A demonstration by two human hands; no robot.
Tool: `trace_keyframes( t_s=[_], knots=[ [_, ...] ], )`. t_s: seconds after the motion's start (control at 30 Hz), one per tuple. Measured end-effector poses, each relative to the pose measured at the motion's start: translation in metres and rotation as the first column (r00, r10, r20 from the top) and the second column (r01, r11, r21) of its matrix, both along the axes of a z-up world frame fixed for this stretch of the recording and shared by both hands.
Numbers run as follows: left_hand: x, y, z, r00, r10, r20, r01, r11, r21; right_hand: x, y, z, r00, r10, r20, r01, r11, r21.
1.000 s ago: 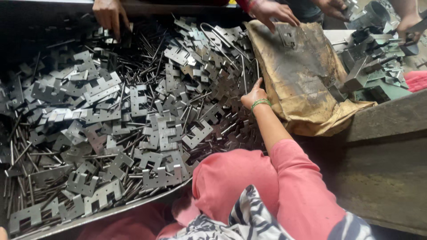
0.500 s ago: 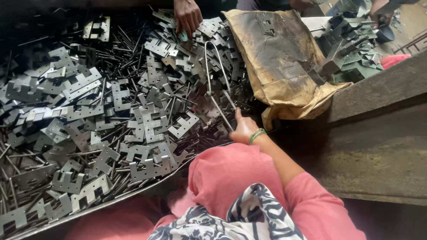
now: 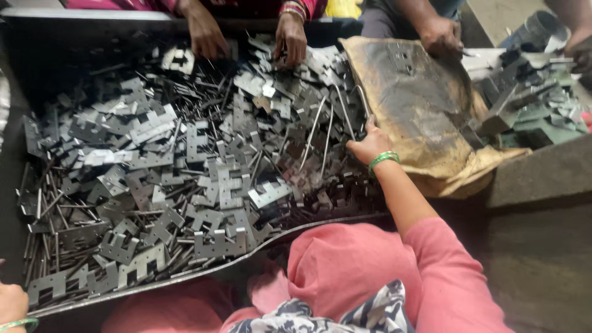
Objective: The person sits on the floor and sorts small metal brackets and rods from a large bin, picking them up by hand and placing them into a separate pile or bag. The task involves repetitive picking and placing of metal hardware components.
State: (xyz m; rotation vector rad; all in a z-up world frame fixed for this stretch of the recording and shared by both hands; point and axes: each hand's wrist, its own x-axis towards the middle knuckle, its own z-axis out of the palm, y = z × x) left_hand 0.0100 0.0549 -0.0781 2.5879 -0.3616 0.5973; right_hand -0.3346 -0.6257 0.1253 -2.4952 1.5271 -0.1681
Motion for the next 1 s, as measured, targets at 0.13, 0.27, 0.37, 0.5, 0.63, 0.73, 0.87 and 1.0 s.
trace_keyframes(
  t_s=[0.13,0.27,0.37,0.5,0.63,0.73,0.87,1.0],
  knots=[
    [0.022,-0.018,0.003,0.998,0.015,0.063,-0.013,0.999,-0.04,0.021,-0.016,0.031,0.941,0.328,0.083,-0.322,0.943,-0.08],
    [0.02,-0.004,0.01,0.989,0.01,0.146,0.001,0.997,-0.075,0.075,0.025,0.05,0.821,0.568,0.051,-0.57,0.82,0.049],
    [0.012,0.001,0.021,0.987,-0.012,0.158,0.038,0.985,-0.165,0.131,0.088,0.058,0.848,0.53,-0.016,-0.5,0.809,0.309],
    [0.011,-0.031,0.039,0.998,-0.041,0.057,0.067,0.774,-0.629,0.173,0.152,0.042,0.849,0.364,0.382,-0.518,0.436,0.736],
    [-0.006,-0.047,0.049,0.985,-0.165,0.041,0.122,0.515,-0.848,0.174,0.108,0.032,0.673,0.72,0.17,-0.74,0.653,0.163],
    [-0.021,-0.065,0.063,0.972,-0.226,0.069,0.16,0.412,-0.897,0.14,0.055,0.025,0.824,0.447,-0.349,-0.427,0.894,0.136],
    [-0.036,-0.096,0.088,0.947,-0.312,0.081,0.208,0.401,-0.892,0.092,0.022,-0.026,0.944,0.293,-0.153,-0.276,0.953,0.123],
    [-0.049,-0.145,0.106,0.887,-0.457,0.062,0.21,0.281,-0.936,0.067,-0.002,-0.066,0.994,0.048,0.096,-0.083,0.909,0.407]
  ],
)
